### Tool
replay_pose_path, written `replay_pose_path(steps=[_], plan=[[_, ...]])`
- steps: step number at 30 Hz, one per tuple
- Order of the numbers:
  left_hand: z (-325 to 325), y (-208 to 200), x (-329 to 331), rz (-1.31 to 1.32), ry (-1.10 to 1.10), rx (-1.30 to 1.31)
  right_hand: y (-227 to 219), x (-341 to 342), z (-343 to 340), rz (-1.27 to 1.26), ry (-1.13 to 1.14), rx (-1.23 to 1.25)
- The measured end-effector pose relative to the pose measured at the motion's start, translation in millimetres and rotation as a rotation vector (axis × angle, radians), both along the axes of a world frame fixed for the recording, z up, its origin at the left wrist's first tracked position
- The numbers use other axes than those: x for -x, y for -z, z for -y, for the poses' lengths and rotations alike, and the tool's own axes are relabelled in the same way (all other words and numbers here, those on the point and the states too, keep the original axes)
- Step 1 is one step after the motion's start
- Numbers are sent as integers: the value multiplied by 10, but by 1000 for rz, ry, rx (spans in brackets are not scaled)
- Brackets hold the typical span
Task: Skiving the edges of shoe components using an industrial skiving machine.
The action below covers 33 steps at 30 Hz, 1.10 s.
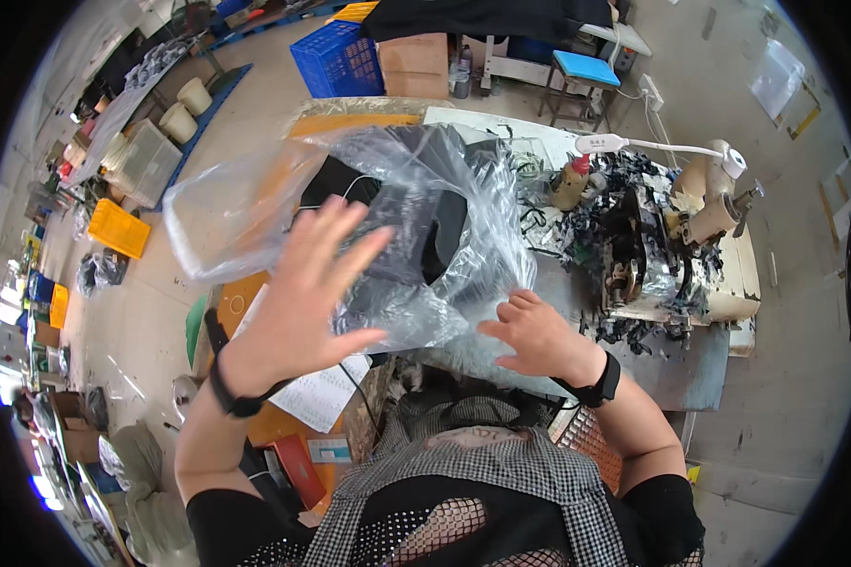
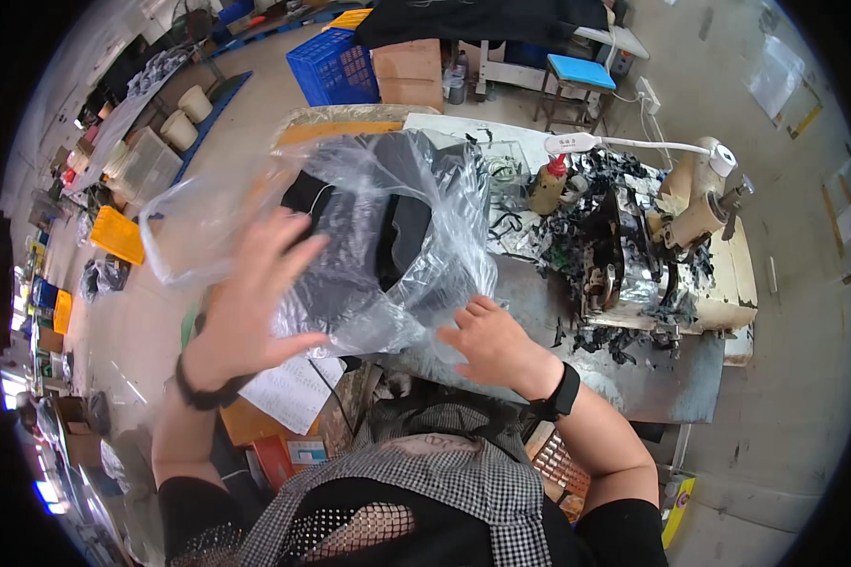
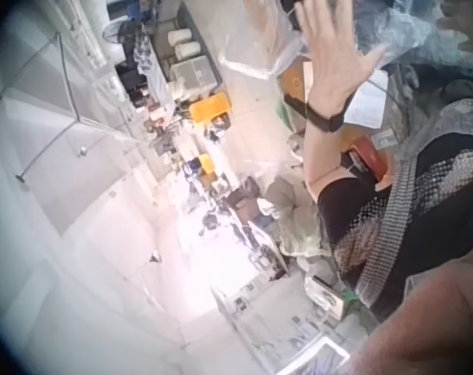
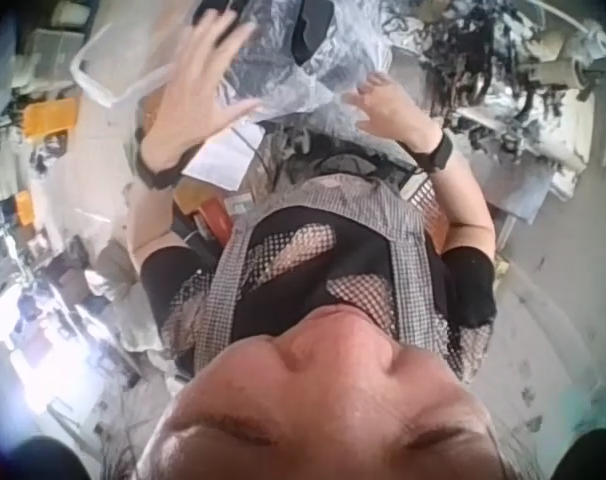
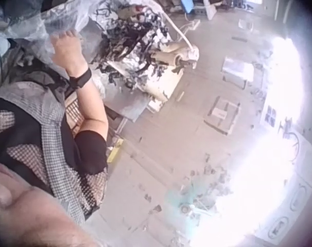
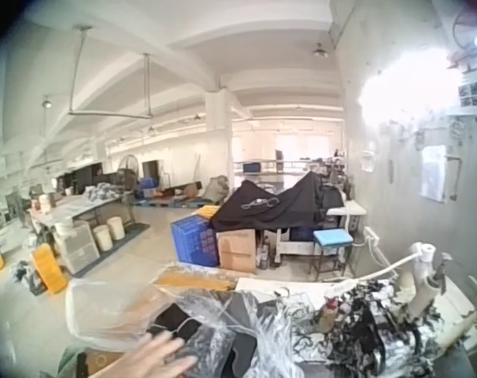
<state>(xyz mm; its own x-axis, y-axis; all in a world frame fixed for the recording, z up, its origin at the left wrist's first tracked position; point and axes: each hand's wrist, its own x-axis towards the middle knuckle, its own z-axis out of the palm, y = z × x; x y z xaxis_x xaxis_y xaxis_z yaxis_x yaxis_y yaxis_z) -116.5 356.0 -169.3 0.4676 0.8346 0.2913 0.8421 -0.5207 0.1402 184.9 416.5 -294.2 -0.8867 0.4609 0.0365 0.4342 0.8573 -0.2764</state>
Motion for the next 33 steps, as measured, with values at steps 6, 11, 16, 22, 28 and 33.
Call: replay_pose_path(steps=[6,11,16,22,28,33], plan=[[192,705,152,-171,-166,559,342,-367,250,-8,-18,82],[517,898,123,-129,-153,733,580,-435,315,145,65,50],[337,393,-704,409,167,534,477,-309,432,-4,127,13],[404,-267,-1480,690,931,702,209,-609,760,-373,325,34],[68,238,-1822,579,818,851,607,-1290,1429,-500,654,130],[-162,944,-1909,411,489,809,1054,-1771,2140,-257,968,253]])
